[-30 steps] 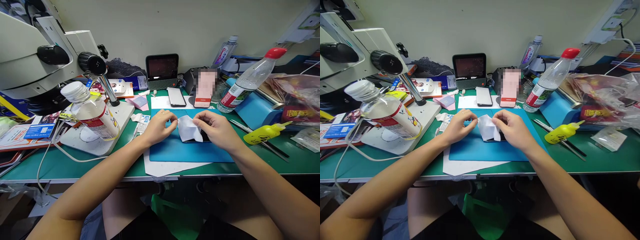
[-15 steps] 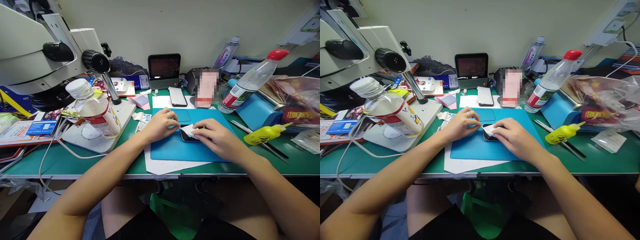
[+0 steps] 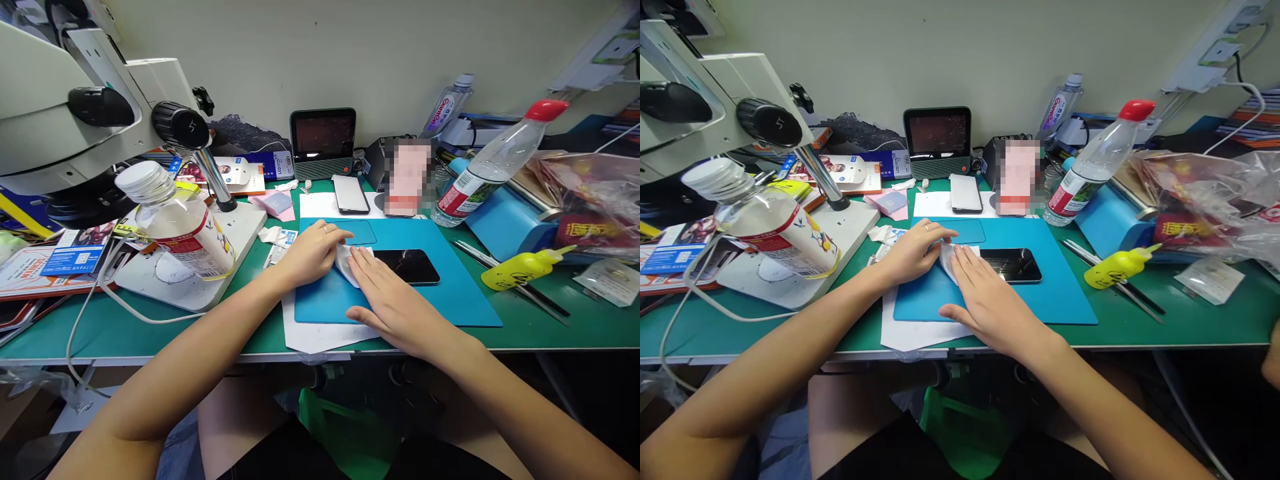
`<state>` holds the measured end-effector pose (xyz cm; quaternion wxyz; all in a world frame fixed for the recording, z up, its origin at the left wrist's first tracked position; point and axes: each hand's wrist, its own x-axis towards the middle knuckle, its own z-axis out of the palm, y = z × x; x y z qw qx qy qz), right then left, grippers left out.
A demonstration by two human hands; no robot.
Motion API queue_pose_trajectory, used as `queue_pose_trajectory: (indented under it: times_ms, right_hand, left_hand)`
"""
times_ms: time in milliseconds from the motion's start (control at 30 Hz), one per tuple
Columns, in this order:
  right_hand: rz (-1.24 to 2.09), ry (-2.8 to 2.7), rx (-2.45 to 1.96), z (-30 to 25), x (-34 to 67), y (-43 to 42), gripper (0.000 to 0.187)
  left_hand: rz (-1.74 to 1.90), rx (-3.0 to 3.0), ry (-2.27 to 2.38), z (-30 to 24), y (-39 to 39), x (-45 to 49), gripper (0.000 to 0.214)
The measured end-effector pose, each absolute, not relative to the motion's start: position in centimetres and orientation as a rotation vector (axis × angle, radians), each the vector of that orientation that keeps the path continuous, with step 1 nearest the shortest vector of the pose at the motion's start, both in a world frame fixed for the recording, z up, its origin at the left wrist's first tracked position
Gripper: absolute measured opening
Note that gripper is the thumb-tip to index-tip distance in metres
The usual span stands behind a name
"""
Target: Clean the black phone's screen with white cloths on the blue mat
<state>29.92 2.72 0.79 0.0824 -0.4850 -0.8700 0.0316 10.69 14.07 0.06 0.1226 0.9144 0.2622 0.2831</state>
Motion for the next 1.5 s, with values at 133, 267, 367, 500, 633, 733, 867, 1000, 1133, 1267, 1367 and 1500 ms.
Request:
queue_pose_trajectory:
  times_ms: [133, 267, 367, 500, 633, 733, 867, 1000, 1133, 1267, 1367, 1500]
  right_hand:
    - [0.068, -2.658, -1.528, 1.0, 30.0, 3.0, 0.091]
    - [0.106, -2.649, -1.591, 1.4, 31.3, 2.2, 0.091]
    - [0.125, -2.588, -1.645, 1.7, 31.2, 1.7, 0.093]
    - [0.206, -2.530, -1.764, 1.5, 29.4, 2.3, 0.098]
    - [0.265, -2.464, -1.881, 0.8, 28.3, 4.0, 0.104]
    - [0.269, -2.442, -1.883, 0.7, 28.5, 4.5, 0.106]
    - [0.316, -2.478, -1.826, 0.9, 29.0, 2.6, 0.104]
    - [0.312, -2.507, -1.760, 1.0, 29.6, 0.7, 0.098]
    - [0.343, -2.527, -1.749, 1.2, 30.2, 2.0, 0.095]
    - [0.341, -2.483, -1.744, 1.3, 30.3, 3.6, 0.096]
    - [0.330, -2.480, -1.759, 1.3, 30.4, 2.8, 0.099]
    - [0.323, -2.523, -1.750, 1.2, 32.0, 1.3, 0.098]
  left_hand:
    - [0.792, 2.643, 0.764, 0.2, 13.9, 10.7, 0.040]
    - [0.763, 2.629, 0.820, 0.4, 13.8, 10.8, 0.052]
    - [0.803, 2.577, 0.841, 0.4, 13.8, 10.8, 0.055]
    - [0.850, 2.530, 0.836, 0.2, 14.0, 10.7, 0.051]
    - [0.835, 2.501, 0.825, 0.1, 14.0, 10.5, 0.049]
    - [0.817, 2.513, 0.803, 0.1, 13.9, 10.6, 0.048]
    - [0.804, 2.528, 0.796, 0.3, 13.7, 10.7, 0.045]
    - [0.769, 2.530, 0.794, 0.5, 13.5, 10.8, 0.044]
    - [0.711, 2.545, 0.786, 0.7, 13.2, 10.9, 0.043]
    - [0.604, 2.562, 0.749, 0.8, 12.6, 11.0, 0.048]
    - [0.503, 2.581, 0.738, 0.7, 12.2, 11.2, 0.071]
    - [0.439, 2.604, 0.765, 0.5, 11.8, 11.6, 0.089]
